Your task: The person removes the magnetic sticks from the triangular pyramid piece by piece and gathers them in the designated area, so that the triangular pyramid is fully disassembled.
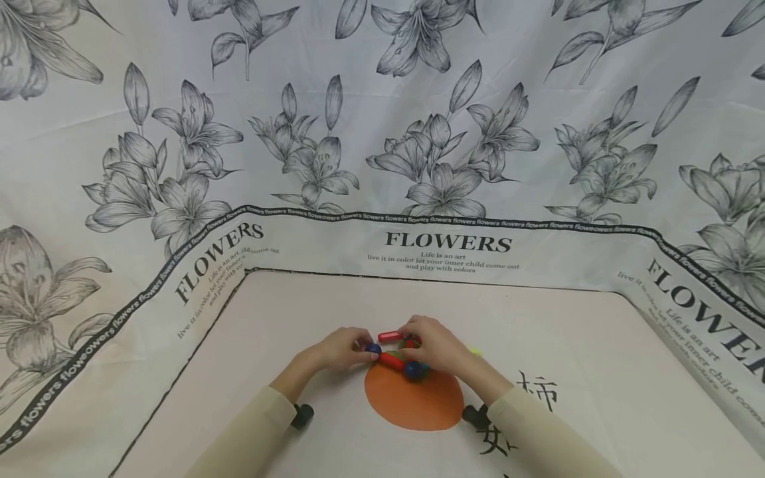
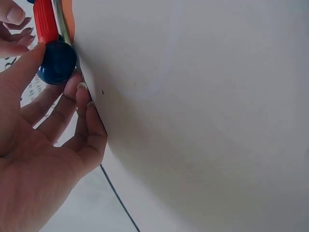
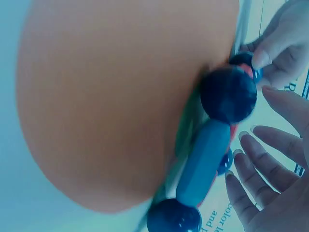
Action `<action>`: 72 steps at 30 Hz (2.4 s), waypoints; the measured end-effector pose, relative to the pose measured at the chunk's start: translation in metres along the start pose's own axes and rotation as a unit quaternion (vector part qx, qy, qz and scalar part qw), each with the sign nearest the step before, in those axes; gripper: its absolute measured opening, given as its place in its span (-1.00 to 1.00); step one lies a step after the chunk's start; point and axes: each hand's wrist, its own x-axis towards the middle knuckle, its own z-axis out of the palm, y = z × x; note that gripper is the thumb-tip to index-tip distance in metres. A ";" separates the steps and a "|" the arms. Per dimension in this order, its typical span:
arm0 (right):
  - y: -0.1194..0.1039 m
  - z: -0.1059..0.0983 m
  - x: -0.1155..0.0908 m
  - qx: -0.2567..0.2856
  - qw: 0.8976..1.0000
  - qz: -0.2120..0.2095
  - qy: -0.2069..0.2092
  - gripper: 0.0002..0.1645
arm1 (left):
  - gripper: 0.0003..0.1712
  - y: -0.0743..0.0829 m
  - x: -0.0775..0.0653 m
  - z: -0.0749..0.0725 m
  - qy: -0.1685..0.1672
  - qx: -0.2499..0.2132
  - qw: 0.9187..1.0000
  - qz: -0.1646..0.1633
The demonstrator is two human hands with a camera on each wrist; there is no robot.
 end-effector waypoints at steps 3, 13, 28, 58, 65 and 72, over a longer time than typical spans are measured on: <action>-0.004 0.004 -0.005 -0.001 1.000 -0.005 -0.009 -0.62 | -0.69 0.000 0.000 0.000 0.002 0.001 1.000 0.009; -0.007 0.017 -0.005 -0.034 0.999 0.000 -0.020 -0.68 | -0.70 -0.001 0.001 0.003 0.004 -0.004 1.000 0.003; -0.010 0.023 -0.001 -0.054 0.998 -0.010 -0.028 -0.86 | -0.70 -0.002 0.000 0.003 0.006 -0.011 1.000 0.001; 0.000 0.023 -0.006 -0.032 0.999 -0.019 -0.037 -0.86 | -0.69 -0.004 -0.007 0.000 0.006 -0.023 1.000 0.006; -0.001 0.022 -0.007 -0.024 0.999 -0.008 -0.044 -0.85 | -0.65 -0.002 -0.004 -0.012 0.008 -0.039 0.999 -0.001; 0.001 0.024 -0.007 -0.019 0.999 -0.001 -0.043 -0.87 | -0.62 -0.003 0.024 -0.022 0.044 -0.030 0.998 0.016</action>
